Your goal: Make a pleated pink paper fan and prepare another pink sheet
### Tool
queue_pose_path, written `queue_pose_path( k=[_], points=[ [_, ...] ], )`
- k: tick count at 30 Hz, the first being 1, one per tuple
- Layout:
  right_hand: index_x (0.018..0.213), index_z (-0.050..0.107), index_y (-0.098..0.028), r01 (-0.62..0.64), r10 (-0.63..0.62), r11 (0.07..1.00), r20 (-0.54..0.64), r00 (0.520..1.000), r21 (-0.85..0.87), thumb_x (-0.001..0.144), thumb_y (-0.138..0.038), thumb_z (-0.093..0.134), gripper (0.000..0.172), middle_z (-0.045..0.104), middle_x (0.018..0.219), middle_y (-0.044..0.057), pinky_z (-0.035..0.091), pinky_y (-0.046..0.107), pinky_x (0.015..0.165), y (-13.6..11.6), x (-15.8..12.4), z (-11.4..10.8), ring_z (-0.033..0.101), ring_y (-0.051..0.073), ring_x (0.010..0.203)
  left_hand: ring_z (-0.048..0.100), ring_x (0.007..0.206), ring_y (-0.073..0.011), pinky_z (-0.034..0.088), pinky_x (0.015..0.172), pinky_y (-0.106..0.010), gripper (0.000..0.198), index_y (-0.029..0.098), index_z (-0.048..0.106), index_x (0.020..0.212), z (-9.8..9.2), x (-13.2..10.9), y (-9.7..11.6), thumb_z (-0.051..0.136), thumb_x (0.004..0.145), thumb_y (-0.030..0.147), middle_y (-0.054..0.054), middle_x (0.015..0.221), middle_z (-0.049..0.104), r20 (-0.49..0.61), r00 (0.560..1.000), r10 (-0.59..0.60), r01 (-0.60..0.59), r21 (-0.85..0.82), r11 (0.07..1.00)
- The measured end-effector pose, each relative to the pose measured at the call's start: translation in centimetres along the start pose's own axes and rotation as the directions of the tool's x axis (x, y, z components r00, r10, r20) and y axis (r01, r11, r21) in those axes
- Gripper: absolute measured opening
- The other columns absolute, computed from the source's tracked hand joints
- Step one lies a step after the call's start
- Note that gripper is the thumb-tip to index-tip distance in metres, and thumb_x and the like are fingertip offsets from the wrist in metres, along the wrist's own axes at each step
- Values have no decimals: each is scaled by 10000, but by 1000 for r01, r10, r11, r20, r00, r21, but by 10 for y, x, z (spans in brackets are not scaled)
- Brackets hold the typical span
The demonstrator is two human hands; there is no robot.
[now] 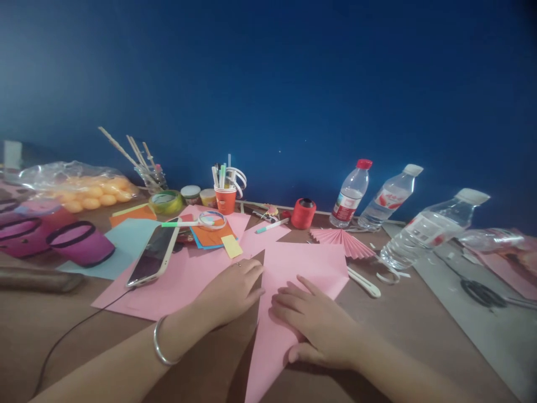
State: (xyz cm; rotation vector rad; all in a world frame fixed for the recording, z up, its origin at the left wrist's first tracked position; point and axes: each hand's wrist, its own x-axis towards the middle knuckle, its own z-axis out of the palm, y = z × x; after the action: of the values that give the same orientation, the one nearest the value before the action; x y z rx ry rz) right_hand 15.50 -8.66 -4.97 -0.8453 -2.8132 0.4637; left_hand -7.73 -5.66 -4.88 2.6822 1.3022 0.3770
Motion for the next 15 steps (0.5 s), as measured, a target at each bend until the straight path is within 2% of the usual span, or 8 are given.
queue_pose_path(
  k=[5, 7, 11, 15],
  points=[
    [1301, 459, -260, 9, -9, 1000, -15, 1000, -7, 798, -732, 282, 713, 496, 1343, 40, 18, 453, 1128, 2, -1, 3, 370, 240, 1277, 548, 973, -234, 449, 849, -388, 184, 167, 588, 999, -1, 0, 0, 455, 899, 244, -75, 1000, 608, 0, 999, -35, 35, 34, 999],
    [1305, 456, -255, 17, -18, 1000, -15, 1000, -16, 796, -732, 296, 716, 495, 1344, 42, 26, 460, 1127, 3, -1, 4, 372, 246, 1275, 539, 1036, -240, 432, 901, -398, 234, 161, 576, 1077, -1, 0, -2, 473, 892, 261, -86, 1083, 610, 5, 1000, -15, 15, 35, 999],
    [1314, 445, -235, 38, -40, 997, -30, 999, -62, 798, -725, 315, 724, 496, 1342, 63, 61, 477, 1121, 4, 0, 6, 382, 250, 1263, 422, 1244, -262, 351, 1026, -415, 523, 153, 450, 1301, 2, -1, -5, 532, 855, 413, -101, 1358, 480, 96, 991, 93, -96, 32, 995],
    [1363, 381, -196, 96, -98, 987, -16, 995, -130, 830, -686, 323, 726, 465, 1366, 104, 89, 521, 1104, 2, -3, 3, 365, 279, 1266, 368, 1297, -258, 305, 1064, -403, 589, 146, 435, 1323, 4, -1, -3, 514, 846, 482, -101, 1394, 442, 128, 987, 103, -113, 75, 991]
  ],
)
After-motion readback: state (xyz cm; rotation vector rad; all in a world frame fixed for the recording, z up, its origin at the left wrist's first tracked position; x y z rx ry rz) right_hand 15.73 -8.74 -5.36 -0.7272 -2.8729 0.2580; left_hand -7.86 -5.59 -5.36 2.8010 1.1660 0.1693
